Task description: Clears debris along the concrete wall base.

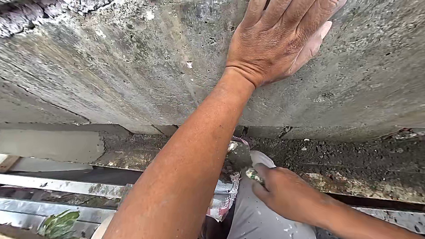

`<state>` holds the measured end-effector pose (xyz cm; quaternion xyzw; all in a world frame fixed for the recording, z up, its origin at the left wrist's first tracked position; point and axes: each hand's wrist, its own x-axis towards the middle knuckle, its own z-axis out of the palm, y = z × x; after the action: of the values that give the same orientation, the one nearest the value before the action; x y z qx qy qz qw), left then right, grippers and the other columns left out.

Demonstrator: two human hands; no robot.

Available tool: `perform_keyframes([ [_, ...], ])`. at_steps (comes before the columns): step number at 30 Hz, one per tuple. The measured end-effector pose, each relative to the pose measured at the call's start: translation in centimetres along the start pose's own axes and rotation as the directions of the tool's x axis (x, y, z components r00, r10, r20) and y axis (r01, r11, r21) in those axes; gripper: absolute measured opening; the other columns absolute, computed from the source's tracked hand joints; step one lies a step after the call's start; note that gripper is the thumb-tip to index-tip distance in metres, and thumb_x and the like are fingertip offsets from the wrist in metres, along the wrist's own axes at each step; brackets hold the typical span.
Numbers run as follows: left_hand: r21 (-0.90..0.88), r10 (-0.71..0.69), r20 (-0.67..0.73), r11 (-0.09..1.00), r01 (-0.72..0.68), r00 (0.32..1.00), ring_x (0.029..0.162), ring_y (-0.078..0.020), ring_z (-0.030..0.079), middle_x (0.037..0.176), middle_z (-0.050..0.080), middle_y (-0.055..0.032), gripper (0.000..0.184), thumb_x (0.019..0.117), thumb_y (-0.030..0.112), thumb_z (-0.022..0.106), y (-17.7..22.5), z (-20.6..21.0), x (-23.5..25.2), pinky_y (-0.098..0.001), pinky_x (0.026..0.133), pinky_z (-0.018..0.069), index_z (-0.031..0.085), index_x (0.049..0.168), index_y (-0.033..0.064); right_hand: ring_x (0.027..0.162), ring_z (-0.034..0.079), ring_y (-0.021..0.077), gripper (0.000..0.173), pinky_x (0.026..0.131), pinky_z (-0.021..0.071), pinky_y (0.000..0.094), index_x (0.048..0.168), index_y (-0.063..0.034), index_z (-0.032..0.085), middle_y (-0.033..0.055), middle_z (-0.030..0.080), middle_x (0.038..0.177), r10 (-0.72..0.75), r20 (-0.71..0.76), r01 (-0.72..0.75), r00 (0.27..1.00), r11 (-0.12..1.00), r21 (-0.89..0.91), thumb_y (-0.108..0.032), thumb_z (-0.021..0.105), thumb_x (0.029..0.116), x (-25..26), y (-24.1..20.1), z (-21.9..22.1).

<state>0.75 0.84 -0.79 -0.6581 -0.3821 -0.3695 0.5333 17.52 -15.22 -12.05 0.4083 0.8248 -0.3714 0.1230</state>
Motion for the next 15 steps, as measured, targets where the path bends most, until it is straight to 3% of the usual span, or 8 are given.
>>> perform_keyframes([
  [2,-0.002,-0.002,-0.017,1.0,0.002,1.0,0.111,-0.0276,0.063,0.118,0.075,-0.0028,0.041,0.0994,0.047,0.048,-0.2,-0.1,-0.1,-0.0453,0.098,0.0358,0.075,0.124,0.0269,0.093,0.072,0.0419,0.037,0.078,0.0577,0.0592,0.123,0.0015,0.061,0.0229,0.07,0.106,-0.08,-0.141,0.042,0.987,0.966,-0.256,-0.029,0.049,0.1048,2.7,0.0,3.9],
  [3,-0.011,-0.002,-0.017,1.0,0.002,1.0,0.112,-0.0277,0.062,0.12,0.074,-0.0036,0.042,0.0996,0.047,0.048,-0.2,-0.2,-0.1,-0.0448,0.099,0.0349,0.073,0.126,0.0262,0.095,0.073,0.0418,0.038,0.079,0.0584,0.0579,0.126,0.0022,0.06,0.0232,0.07,0.11,-0.108,-0.201,0.047,0.974,0.956,-0.291,-0.028,0.049,0.1048,3.0,0.5,5.2],
  [4,-0.034,0.004,-0.014,0.999,-0.004,1.0,0.111,-0.0283,0.06,0.12,0.072,-0.0053,0.043,0.1,0.047,0.048,-0.4,-0.3,0.1,-0.0447,0.099,0.0345,0.072,0.128,0.0247,0.09,0.074,0.0379,0.038,0.075,0.0604,0.054,0.123,0.0005,0.063,0.02,0.072,0.106,-0.163,-0.319,0.062,0.933,0.951,-0.303,-0.03,0.052,0.1033,2.8,1.5,6.1],
  [6,-0.081,0.01,0.007,0.997,-0.01,1.0,0.109,-0.031,0.059,0.12,0.07,-0.0095,0.044,0.1011,0.047,0.047,-0.7,-0.5,0.2,-0.0458,0.097,0.0347,0.069,0.13,0.0226,0.077,0.075,0.027,0.035,0.064,0.0624,0.0452,0.111,-0.0047,0.07,0.0107,0.074,0.092,-0.252,-0.584,0.078,0.772,0.949,-0.306,-0.034,0.058,0.0975,1.1,4.7,7.4],
  [7,-0.096,0.005,0.028,0.995,-0.002,1.0,0.109,-0.0326,0.059,0.12,0.068,-0.0115,0.044,0.1016,0.048,0.046,-0.7,-0.8,0.1,-0.0465,0.096,0.0347,0.067,0.131,0.0222,0.076,0.075,0.0239,0.035,0.063,0.0623,0.0433,0.109,-0.0062,0.071,0.0081,0.074,0.089,-0.221,-0.671,0.057,0.708,0.965,-0.257,-0.036,0.057,0.097,-0.3,6.5,8.0],
  [9,-0.124,-0.01,0.062,0.992,0.017,0.998,0.11,-0.0357,0.058,0.123,0.065,-0.0145,0.045,0.1022,0.05,0.045,-0.6,-0.9,0.0,-0.0493,0.095,0.0349,0.062,0.134,0.0221,0.08,0.074,0.0227,0.038,0.065,0.0619,0.0439,0.106,-0.0066,0.072,0.0076,0.074,0.089,-0.018,-0.786,-0.02,0.618,0.999,-0.038,-0.037,0.052,0.0973,-2.9,10.8,9.5],
  [12,-0.149,-0.047,0.113,0.987,0.064,0.992,0.11,-0.0387,0.056,0.127,0.061,-0.016,0.051,0.102,0.056,0.042,-1.0,-0.5,-0.5,-0.0549,0.096,0.0357,0.057,0.14,0.0241,0.095,0.07,0.0229,0.042,0.08,0.0587,0.048,0.108,-0.0074,0.071,0.0097,0.071,0.102,0.454,-0.655,-0.197,0.605,0.881,0.429,-0.038,0.044,0.0973,-5.8,18.7,13.6],
  [15,-0.16,-0.08,0.178,0.981,0.109,0.981,0.111,-0.0423,0.057,0.125,0.061,-0.0204,0.054,0.1011,0.058,0.044,-1.4,-0.3,-0.9,-0.0581,0.094,0.0381,0.059,0.138,0.0216,0.098,0.07,0.0325,0.045,0.086,0.0561,0.0565,0.115,-0.0055,0.068,0.0162,0.071,0.106,0.725,-0.329,-0.504,0.606,0.669,0.547,-0.042,0.051,0.0946,-4.8,26.5,17.7],
])
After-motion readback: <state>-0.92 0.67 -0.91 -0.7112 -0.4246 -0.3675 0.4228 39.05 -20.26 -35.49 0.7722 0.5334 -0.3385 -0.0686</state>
